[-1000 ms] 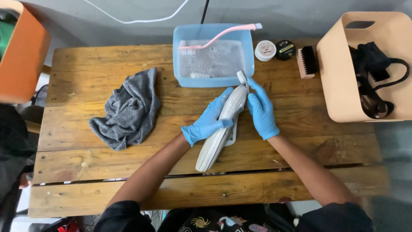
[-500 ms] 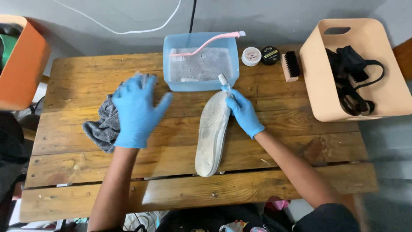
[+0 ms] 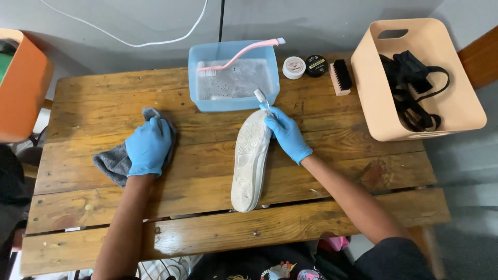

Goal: The person cleans a white sneaker using a small brush and a cleaning solution from a blue container. They scrub the sole and upper parts of the shoe, repeatedly dipping the brush into the solution and wiping the shoe with a cloth.

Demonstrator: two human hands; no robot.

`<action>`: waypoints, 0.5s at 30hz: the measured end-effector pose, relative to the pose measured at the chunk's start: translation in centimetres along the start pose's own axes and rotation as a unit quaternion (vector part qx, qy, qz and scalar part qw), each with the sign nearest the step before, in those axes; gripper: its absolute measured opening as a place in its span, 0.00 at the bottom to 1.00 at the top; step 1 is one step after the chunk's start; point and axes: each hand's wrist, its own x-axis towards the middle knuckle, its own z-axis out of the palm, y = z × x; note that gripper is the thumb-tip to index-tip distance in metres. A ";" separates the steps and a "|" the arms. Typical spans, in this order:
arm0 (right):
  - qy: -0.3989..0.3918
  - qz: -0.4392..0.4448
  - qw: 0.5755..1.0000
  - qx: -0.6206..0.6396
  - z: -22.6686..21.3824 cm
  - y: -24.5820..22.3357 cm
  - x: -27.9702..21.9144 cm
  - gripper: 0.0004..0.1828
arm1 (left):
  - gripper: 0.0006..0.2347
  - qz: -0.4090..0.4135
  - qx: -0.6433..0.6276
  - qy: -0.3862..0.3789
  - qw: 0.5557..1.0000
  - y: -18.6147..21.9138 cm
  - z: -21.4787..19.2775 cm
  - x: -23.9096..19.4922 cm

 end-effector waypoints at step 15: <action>0.001 -0.002 1.000 0.001 0.3 -2.7 -1.1 0.26 | 0.15 0.025 -0.037 -0.014 0.999 1.9 -0.9 0.1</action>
